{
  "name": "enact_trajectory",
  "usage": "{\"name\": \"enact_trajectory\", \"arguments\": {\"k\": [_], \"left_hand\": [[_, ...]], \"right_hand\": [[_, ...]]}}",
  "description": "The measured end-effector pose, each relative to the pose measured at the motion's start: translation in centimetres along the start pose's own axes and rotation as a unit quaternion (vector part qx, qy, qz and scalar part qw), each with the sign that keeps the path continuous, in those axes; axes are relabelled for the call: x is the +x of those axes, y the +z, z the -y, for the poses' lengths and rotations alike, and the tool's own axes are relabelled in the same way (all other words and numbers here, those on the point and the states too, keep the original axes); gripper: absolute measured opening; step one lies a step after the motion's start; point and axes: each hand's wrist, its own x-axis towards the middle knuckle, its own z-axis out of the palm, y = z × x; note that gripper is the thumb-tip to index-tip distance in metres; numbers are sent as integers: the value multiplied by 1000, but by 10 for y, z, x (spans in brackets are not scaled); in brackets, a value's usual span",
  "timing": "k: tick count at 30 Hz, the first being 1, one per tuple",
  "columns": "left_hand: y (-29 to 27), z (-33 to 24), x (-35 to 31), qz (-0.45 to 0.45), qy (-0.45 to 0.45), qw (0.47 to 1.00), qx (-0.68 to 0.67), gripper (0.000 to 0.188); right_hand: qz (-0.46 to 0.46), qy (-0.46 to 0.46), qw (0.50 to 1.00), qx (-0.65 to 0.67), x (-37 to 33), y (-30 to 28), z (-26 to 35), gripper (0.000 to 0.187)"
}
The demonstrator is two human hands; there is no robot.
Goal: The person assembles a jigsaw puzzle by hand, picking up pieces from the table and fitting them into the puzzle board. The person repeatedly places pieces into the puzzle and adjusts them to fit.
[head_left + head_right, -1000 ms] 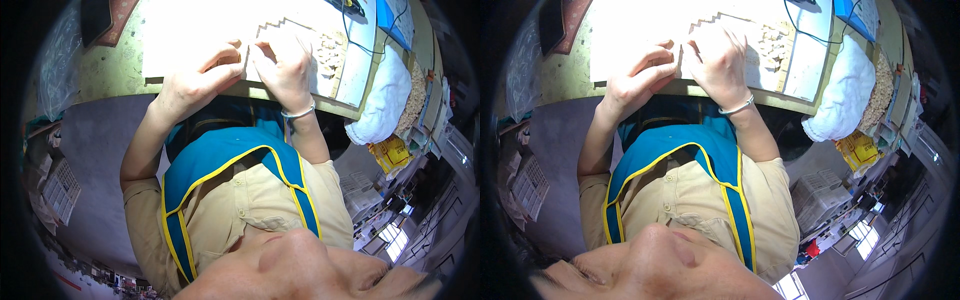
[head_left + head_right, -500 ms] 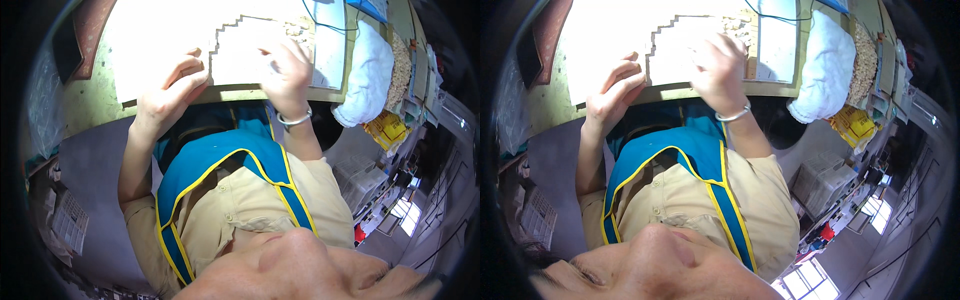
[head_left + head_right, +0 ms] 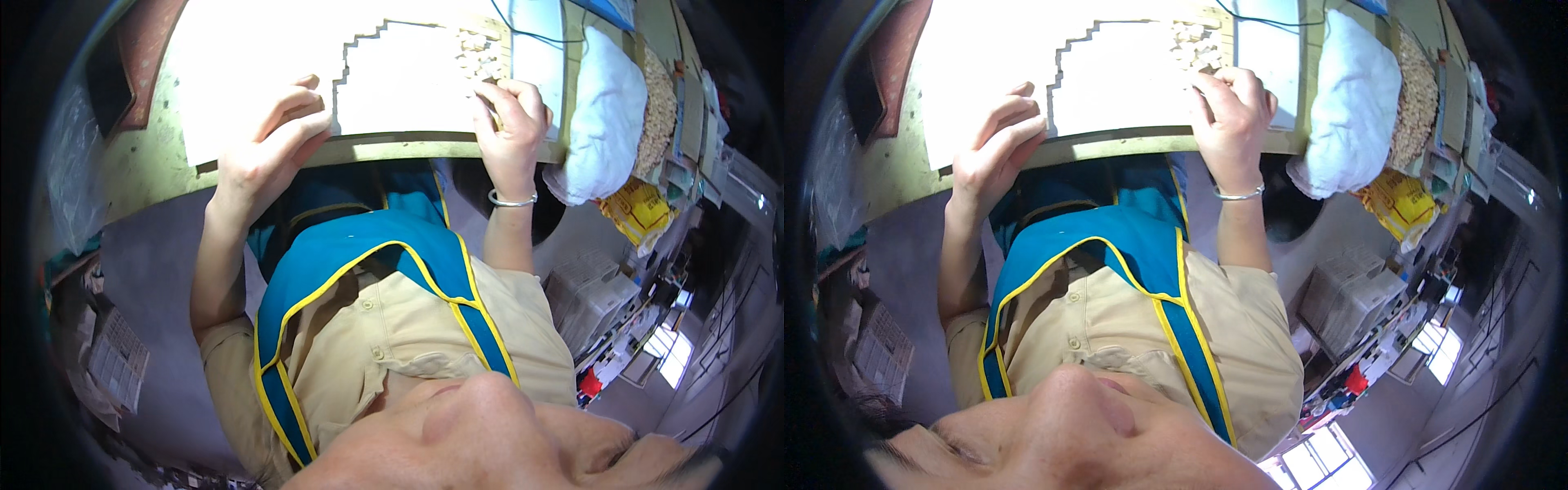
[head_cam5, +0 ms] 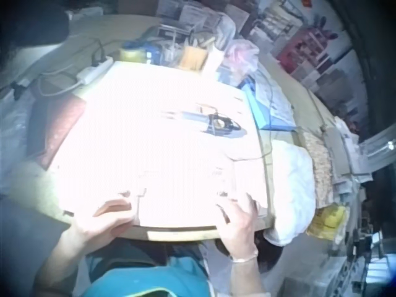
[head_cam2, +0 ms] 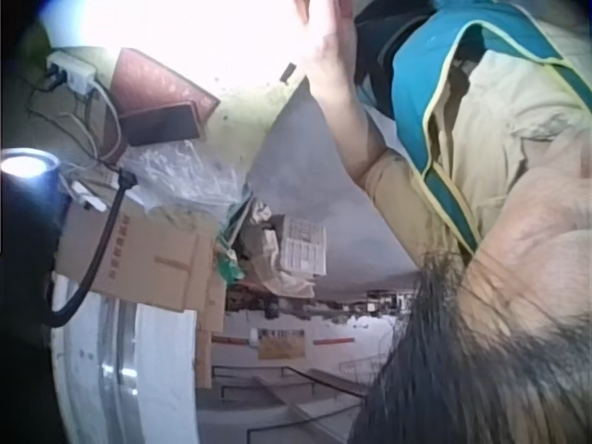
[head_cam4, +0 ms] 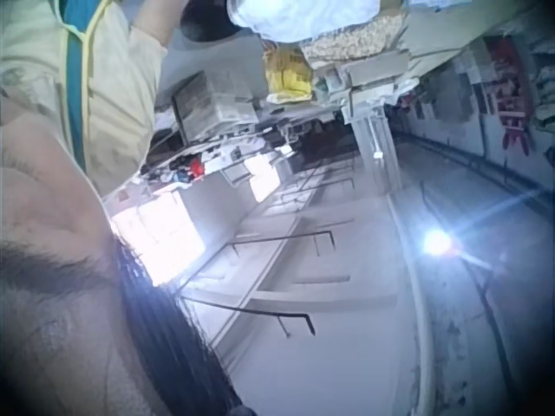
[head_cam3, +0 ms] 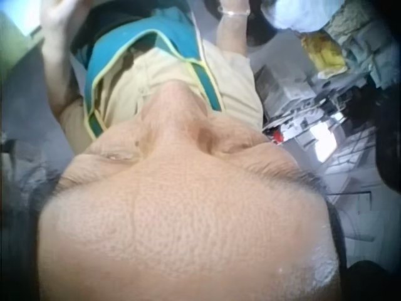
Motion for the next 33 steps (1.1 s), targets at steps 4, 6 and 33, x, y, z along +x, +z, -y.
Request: {"name": "enact_trajectory", "arguments": {"k": [4, 6, 33], "left_hand": [[-1, 2, -2, -1, 8, 1000, -1, 26], [2, 3, -1, -5, 15, 1000, -6, 27], [1, 1, -3, 0, -2, 1000, 12, 30]], "right_hand": [[22, -39, 999, 14, 6, 3, 9, 21], [29, -65, 997, 41, 8, 12, 19, 21], [37, -106, 972, 205, 39, 73, 78, 16]]}}
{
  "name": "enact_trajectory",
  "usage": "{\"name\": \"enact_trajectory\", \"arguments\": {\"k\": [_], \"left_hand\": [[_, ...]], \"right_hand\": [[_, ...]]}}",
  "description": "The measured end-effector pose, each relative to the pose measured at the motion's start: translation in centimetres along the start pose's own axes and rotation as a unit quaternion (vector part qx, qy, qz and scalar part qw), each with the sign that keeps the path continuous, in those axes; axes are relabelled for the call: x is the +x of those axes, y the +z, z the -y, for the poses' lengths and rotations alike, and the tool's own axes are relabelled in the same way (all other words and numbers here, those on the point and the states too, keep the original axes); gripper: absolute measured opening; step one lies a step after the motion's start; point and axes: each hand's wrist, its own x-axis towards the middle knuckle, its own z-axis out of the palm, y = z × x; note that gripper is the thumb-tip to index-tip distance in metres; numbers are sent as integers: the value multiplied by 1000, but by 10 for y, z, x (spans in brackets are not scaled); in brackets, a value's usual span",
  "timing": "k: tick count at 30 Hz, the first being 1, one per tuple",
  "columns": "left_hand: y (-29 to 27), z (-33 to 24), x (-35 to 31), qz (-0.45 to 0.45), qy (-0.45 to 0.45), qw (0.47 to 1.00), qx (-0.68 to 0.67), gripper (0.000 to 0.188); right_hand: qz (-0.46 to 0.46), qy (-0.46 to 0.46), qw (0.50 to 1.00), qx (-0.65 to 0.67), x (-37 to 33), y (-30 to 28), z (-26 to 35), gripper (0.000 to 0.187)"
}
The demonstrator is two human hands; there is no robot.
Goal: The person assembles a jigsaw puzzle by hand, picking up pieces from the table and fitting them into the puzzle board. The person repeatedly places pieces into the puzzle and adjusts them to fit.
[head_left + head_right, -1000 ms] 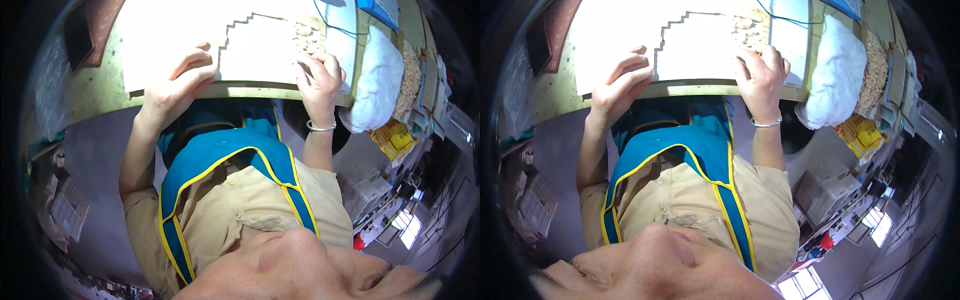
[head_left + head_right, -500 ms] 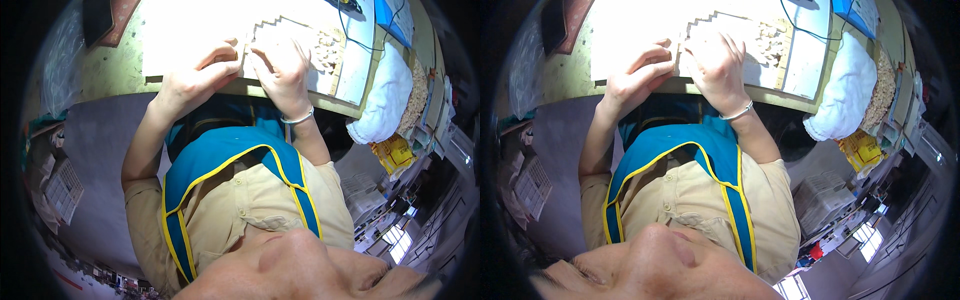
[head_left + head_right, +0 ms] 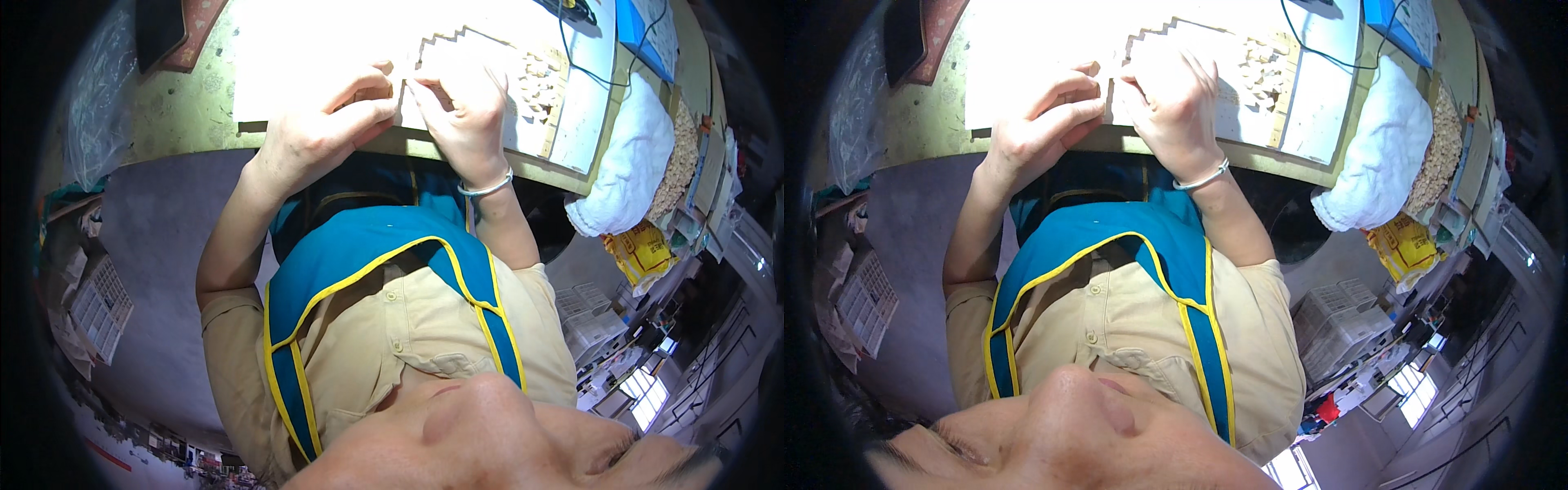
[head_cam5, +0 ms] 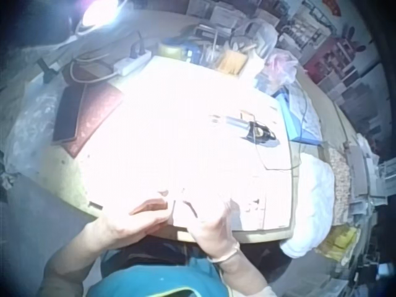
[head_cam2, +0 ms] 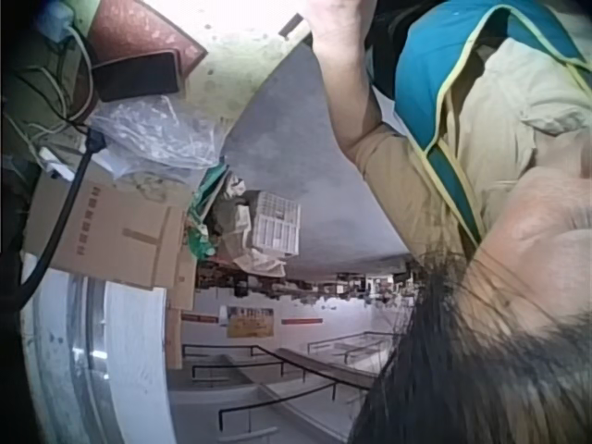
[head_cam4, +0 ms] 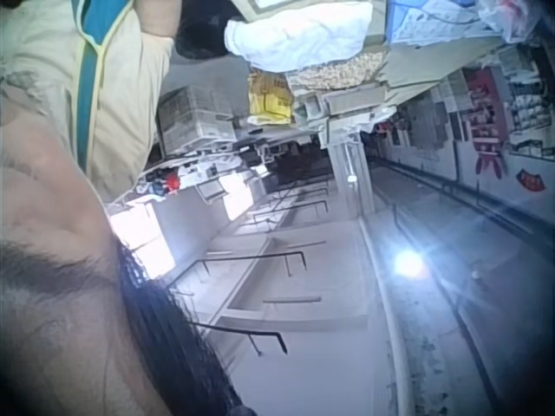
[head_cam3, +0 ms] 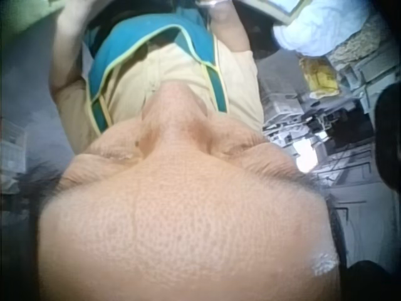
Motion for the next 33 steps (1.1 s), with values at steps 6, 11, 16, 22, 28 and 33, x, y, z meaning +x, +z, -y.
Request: {"name": "enact_trajectory", "arguments": {"k": [6, 11, 16, 22, 28, 33], "left_hand": [[0, 0, 0, 0, -1, 1000, -4, 30], [3, 2, -3, -4, 1, 1000, -5, 30], [5, 4, -1, -8, 9, 1000, -10, 29], [4, 1, -1, -11, 4, 1000, -2, 29], [3, 3, 0, 1, 7, 1000, 1, 27], [3, 3, -3, 8, -2, 1000, -4, 27]], "right_hand": [[0, 55, 998, 42, -2, -4, 0, 18], [18, 50, 999, -1, -3, -7, -5, 24], [14, 24, 999, -15, -4, 3, -8, 25], [40, 34, 999, 4, 0, -10, -6, 29], [76, 42, 995, -43, 3, -7, -13, 30], [55, -12, 994, -91, 15, -14, -4, 30]]}}
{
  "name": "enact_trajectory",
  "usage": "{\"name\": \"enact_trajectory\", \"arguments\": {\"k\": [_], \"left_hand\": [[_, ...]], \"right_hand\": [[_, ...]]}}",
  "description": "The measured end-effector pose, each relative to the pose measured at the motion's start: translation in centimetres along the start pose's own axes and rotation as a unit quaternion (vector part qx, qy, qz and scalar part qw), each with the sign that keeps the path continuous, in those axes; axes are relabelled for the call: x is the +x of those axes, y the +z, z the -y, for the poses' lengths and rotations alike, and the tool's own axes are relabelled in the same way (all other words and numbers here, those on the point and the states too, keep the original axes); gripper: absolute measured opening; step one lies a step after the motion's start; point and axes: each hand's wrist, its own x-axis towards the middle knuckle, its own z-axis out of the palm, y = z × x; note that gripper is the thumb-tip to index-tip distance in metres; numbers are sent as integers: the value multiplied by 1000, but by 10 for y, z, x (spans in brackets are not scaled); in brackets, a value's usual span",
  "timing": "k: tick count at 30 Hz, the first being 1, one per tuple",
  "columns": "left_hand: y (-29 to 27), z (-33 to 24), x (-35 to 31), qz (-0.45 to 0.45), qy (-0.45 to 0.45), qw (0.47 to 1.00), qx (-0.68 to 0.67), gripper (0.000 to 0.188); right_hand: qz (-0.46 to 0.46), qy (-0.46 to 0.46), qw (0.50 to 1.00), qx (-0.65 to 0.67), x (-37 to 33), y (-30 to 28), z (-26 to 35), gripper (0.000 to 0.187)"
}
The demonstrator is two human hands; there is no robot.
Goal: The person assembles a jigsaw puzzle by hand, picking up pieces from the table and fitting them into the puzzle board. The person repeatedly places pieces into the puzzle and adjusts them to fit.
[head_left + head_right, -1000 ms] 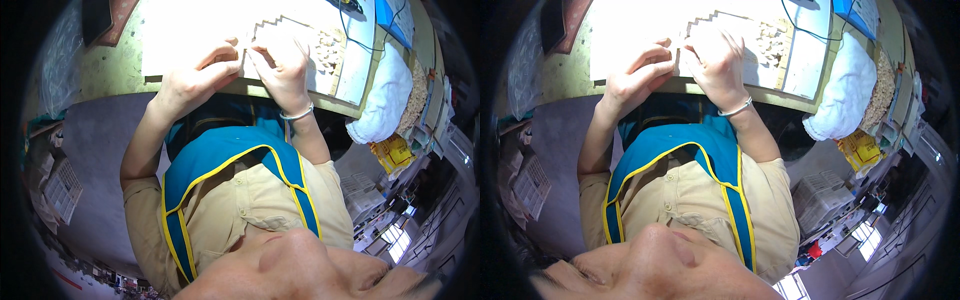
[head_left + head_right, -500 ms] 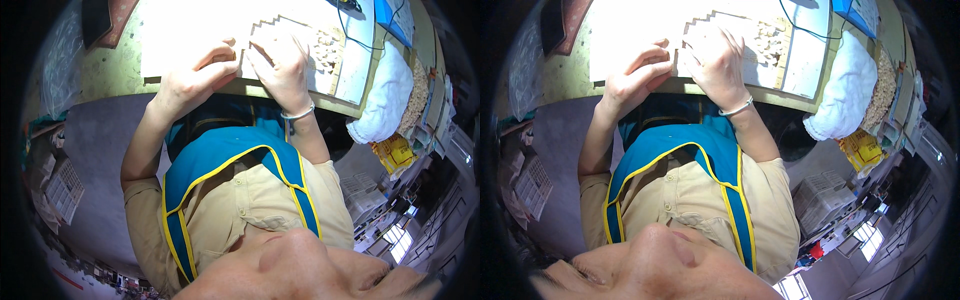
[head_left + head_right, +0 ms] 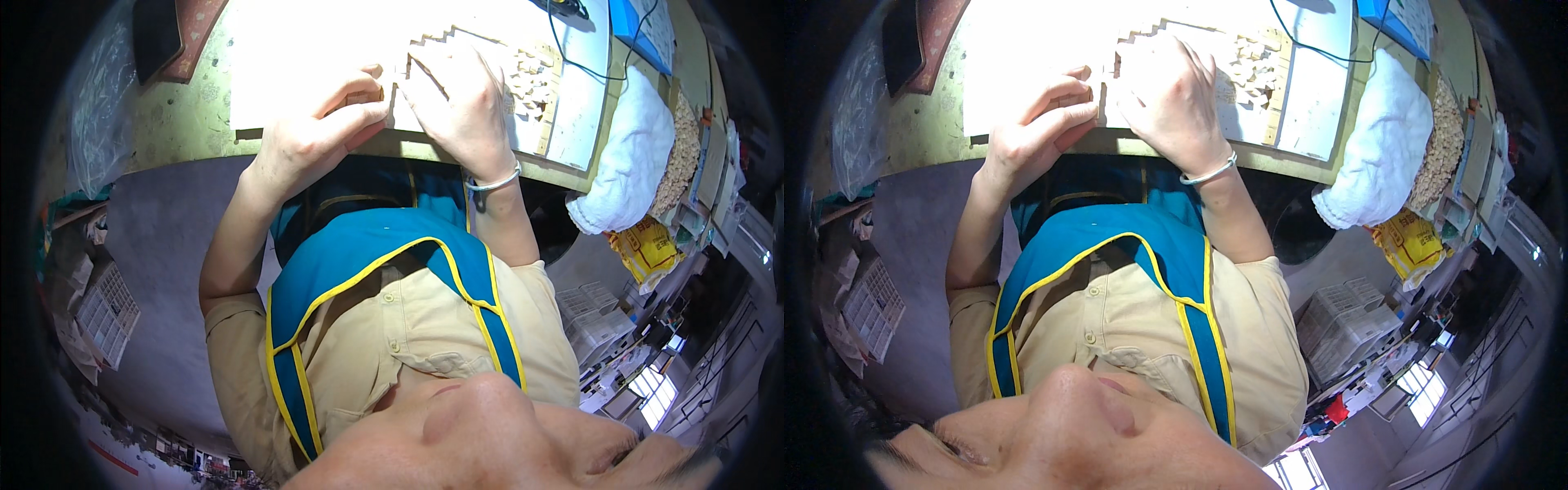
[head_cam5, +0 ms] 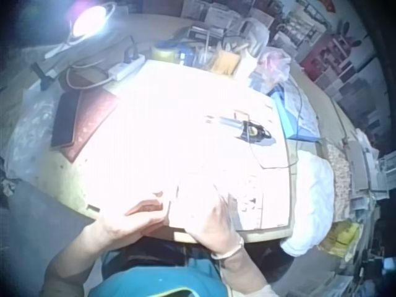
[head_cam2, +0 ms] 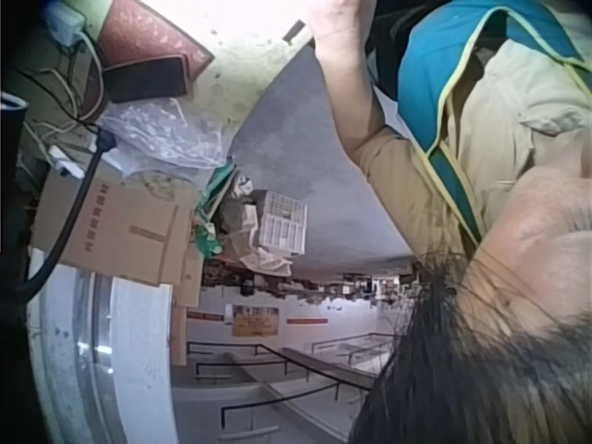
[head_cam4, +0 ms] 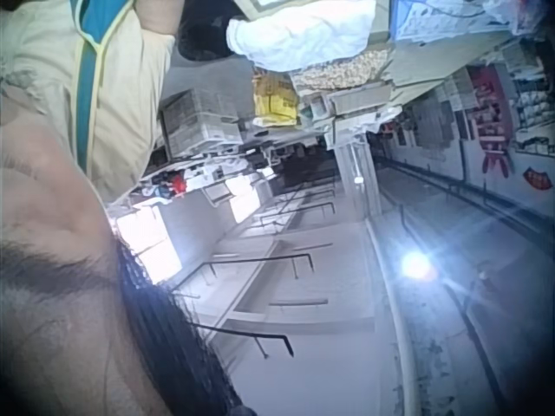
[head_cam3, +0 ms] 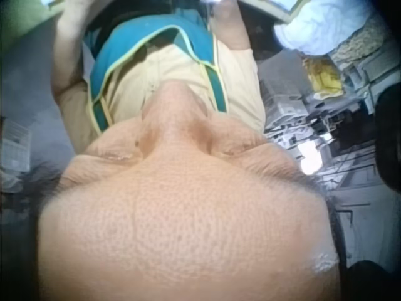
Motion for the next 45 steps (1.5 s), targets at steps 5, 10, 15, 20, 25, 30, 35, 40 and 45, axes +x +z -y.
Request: {"name": "enact_trajectory", "arguments": {"k": [5, 10, 15, 20, 25, 30, 35, 40, 45], "left_hand": [[1, 0, 0, -3, 3, 1000, 1, 26], [0, 0, 2, -5, 5, 1000, -10, 26], [1, 1, 0, -3, 2, 1000, -3, 27], [-1, -1, 0, 2, 0, 1000, -1, 27], [2, 2, 1, -13, 13, 1000, -5, 28], [1, 1, 1, -10, 9, 1000, -1, 28], [0, -2, 2, -7, 2, 1000, 3, 28], [-1, -2, 3, -13, 7, 1000, 0, 29], [0, -1, 2, -9, 4, 1000, -8, 28]], "right_hand": [[18, 73, 992, 97, -10, 11, -8, 33], [12, 60, 994, 96, -10, 13, -9, 33], [29, 54, 995, 80, -10, 9, -8, 37], [28, 62, 993, 97, -10, 9, -9, 38], [20, 61, 992, 106, -9, 8, -7, 37], [0, 43, 994, 98, -11, 5, -8, 32], [-9, 38, 994, 102, -14, -1, -4, 21], [-33, -1, 997, 63, -14, 11, 1, 16], [-40, 2, 999, 30, -13, 12, 5, 16]]}}
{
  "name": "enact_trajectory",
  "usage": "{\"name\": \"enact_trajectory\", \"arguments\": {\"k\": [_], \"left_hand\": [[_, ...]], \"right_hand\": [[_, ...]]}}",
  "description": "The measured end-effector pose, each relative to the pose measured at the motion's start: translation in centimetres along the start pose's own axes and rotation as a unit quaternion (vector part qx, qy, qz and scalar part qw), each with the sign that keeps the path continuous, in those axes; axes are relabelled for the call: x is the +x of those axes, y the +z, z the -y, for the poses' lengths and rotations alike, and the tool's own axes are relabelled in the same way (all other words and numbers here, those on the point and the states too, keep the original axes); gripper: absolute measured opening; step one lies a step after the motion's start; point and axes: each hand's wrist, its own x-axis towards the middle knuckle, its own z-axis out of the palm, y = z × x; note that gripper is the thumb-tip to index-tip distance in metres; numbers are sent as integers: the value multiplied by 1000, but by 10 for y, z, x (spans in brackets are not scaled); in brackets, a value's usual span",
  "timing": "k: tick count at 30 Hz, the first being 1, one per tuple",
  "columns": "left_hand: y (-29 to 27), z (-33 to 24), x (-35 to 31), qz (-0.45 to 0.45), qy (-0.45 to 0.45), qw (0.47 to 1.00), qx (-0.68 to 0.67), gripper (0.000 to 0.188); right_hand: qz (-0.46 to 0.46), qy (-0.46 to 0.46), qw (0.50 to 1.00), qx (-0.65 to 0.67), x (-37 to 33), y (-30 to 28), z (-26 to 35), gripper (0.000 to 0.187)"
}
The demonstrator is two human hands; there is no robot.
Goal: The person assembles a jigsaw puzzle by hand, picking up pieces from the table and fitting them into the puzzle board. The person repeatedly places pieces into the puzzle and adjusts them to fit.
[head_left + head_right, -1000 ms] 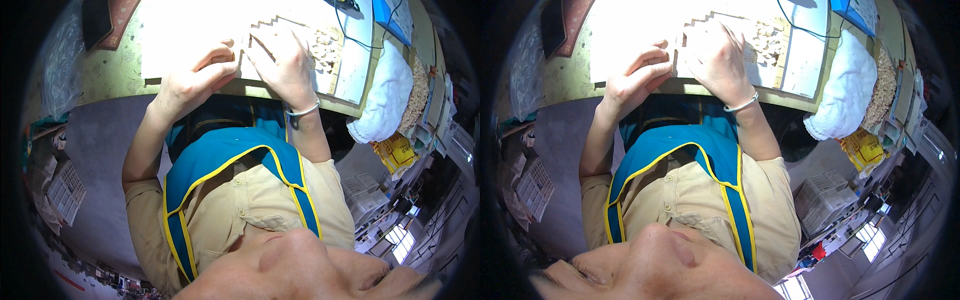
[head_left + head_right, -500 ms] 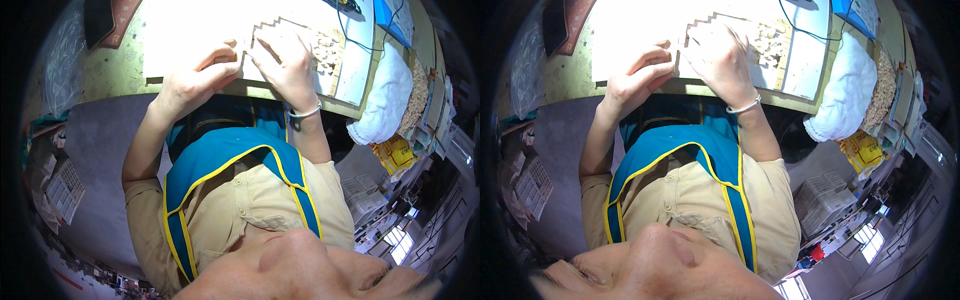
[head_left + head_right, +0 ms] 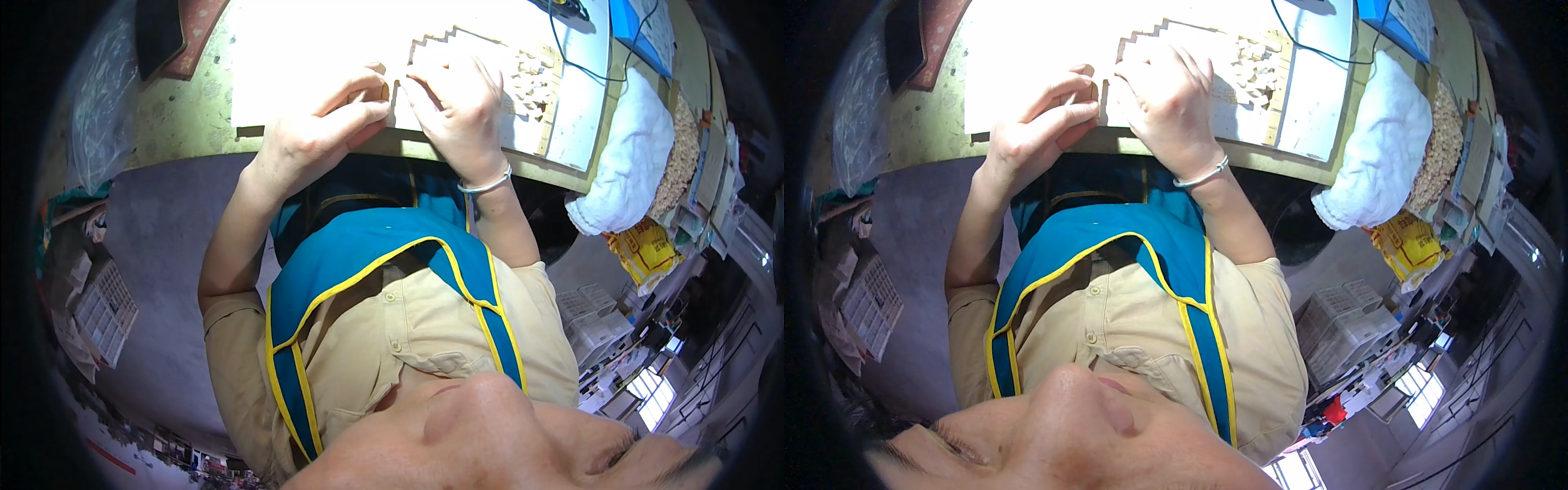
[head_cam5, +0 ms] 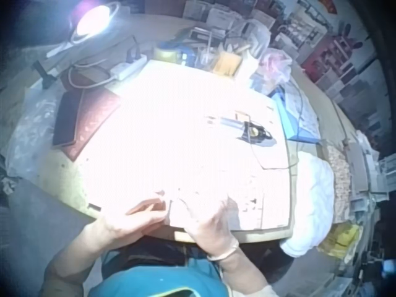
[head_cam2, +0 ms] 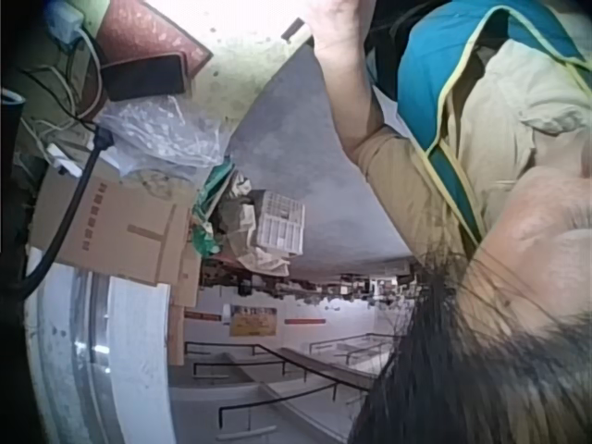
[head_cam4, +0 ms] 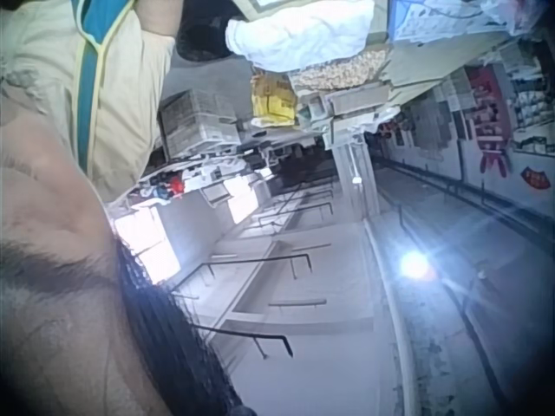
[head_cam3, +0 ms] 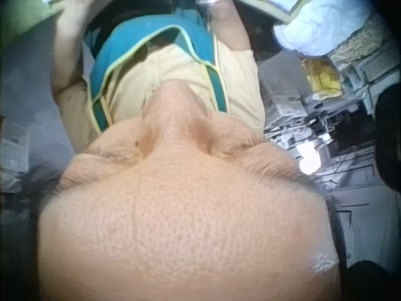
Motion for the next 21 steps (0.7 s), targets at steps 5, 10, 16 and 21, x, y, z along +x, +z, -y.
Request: {"name": "enact_trajectory", "arguments": {"k": [5, 10, 16, 21], "left_hand": [[-2, 2, 6, 10, 29, 999, 22, 22], [-10, -6, 16, 34, 41, 997, 48, 23], [-3, -1, 11, 16, 53, 996, 68, 19], [-4, -2, 10, 26, 40, 997, 67, 25]], "right_hand": [[-7, -5, 1000, -15, 0, 2, 3, 16], [9, -13, 999, -32, 0, -5, 7, 19], [22, 18, 1000, -1, -1, -8, -12, 23], [47, -17, 998, -45, 3, -8, -8, 28]]}}
